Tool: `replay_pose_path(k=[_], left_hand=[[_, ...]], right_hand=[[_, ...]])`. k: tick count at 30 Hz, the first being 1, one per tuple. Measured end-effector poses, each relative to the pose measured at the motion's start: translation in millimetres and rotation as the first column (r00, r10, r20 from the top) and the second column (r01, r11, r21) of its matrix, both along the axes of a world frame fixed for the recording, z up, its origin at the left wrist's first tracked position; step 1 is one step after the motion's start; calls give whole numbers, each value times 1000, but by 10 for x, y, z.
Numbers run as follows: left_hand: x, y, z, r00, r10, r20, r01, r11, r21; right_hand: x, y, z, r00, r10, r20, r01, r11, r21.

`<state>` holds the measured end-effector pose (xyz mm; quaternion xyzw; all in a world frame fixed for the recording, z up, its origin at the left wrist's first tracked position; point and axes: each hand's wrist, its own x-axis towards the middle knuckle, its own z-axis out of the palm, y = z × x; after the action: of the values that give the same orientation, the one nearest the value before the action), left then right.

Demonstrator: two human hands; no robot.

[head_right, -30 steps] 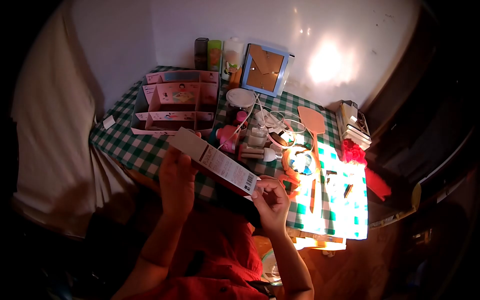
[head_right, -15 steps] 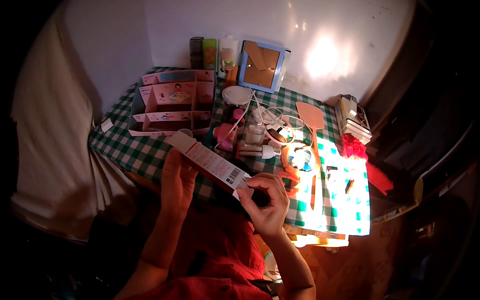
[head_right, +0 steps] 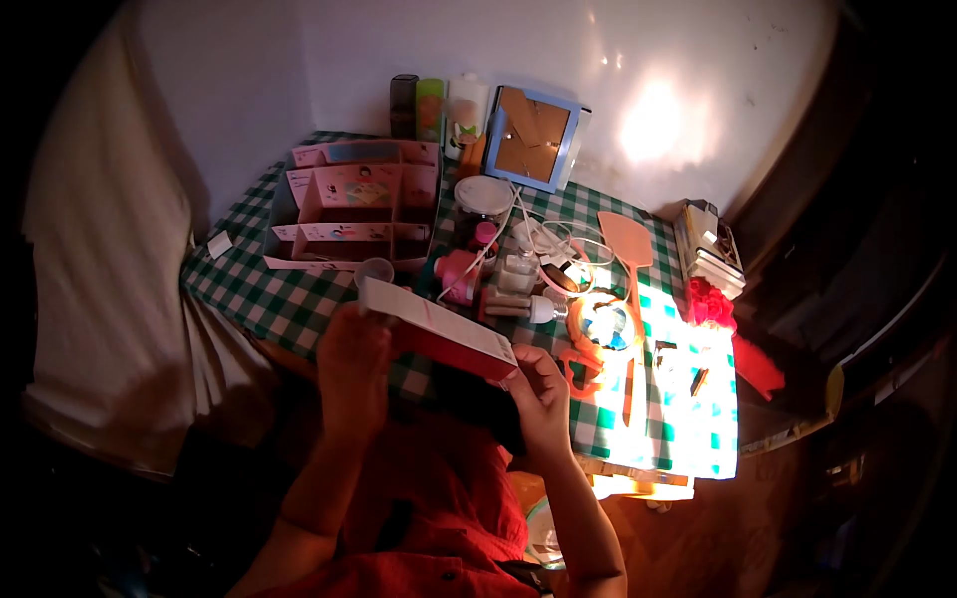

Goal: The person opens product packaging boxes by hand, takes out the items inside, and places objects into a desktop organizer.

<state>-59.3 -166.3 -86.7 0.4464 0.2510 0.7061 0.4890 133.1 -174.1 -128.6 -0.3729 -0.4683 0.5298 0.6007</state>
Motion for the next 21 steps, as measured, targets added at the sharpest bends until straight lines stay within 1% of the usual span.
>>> replay_pose_path(k=[1, 2, 3, 4, 5, 6, 7, 8, 9, 10, 11, 12, 13, 14, 15, 17, 18, 19, 21], left_hand=[[26, -53, 87, 994, 20, -105, -13, 998, 69], [45, -93, 173, 952, 111, -287, -106, 994, 33], [58, -132, 278, 953, 120, -277, -114, 993, 36], [66, -168, 384, 884, 207, -419, -114, 965, 234], [81, -187, 438, 788, 314, -529, -79, 905, 418], [116, -199, 447, 790, 319, -524, -89, 905, 416], [153, -210, 452, 800, 339, -495, -93, 885, 455], [169, -221, 454, 811, 355, -465, -95, 864, 494], [166, -243, 461, 812, 355, -463, -97, 865, 493], [161, -271, 472, 754, 470, -460, -165, 813, 559], [156, -287, 473, 683, 578, -446, -227, 748, 623], [145, -290, 461, 682, 582, -443, -232, 747, 623], [129, -287, 440, 663, 622, -416, -199, 683, 703], [116, -284, 416, 646, 659, -386, -162, 612, 774], [128, -291, 375, 644, 661, -385, -165, 611, 774], [183, -295, 289, 630, 692, -353, -145, 551, 822], [198, -293, 282, 611, 729, -309, -178, 507, 843], [199, -294, 273, 612, 727, -310, -180, 510, 841], [198, -287, 261, 604, 744, -287, -210, 495, 843]], right_hand=[[21, 17, -31, 1000, 4, 6, -4, 1000, 4], [53, 44, -90, 996, 78, -47, -79, 997, -20], [81, 69, -135, 983, 152, -100, -157, 987, -42], [99, 85, -157, 983, 160, -91, -165, 986, -40], [115, 97, -175, 980, 184, -77, -185, 983, -11], [129, 101, -179, 976, 205, -66, -205, 979, 15], [136, 103, -173, 976, 209, -61, -209, 978, 13], [143, 105, -166, 983, 182, -17, -182, 983, 8], [154, 105, -160, 988, 153, 27, -153, 988, 4], [172, 110, -185, 988, 153, 30, -154, 988, 4], [195, 121, -238, 983, 179, -45, -178, 984, 21], [208, 126, -276, 971, 208, -119, -204, 978, 39], [206, 129, -291, 970, 213, -117, -209, 977, 40], [204, 130, -301, 984, 175, -12, -174, 983, 53], [205, 132, -307, 987, 133, 93, -140, 988, 69], [204, 150, -322, 986, 113, 125, -122, 990, 65], [207, 144, -319, 985, 102, 142, -111, 992, 60], [210, 138, -318, 983, 90, 159, -100, 993, 55], [210, 148, -303, 987, 135, 90, -143, 986, 81]])
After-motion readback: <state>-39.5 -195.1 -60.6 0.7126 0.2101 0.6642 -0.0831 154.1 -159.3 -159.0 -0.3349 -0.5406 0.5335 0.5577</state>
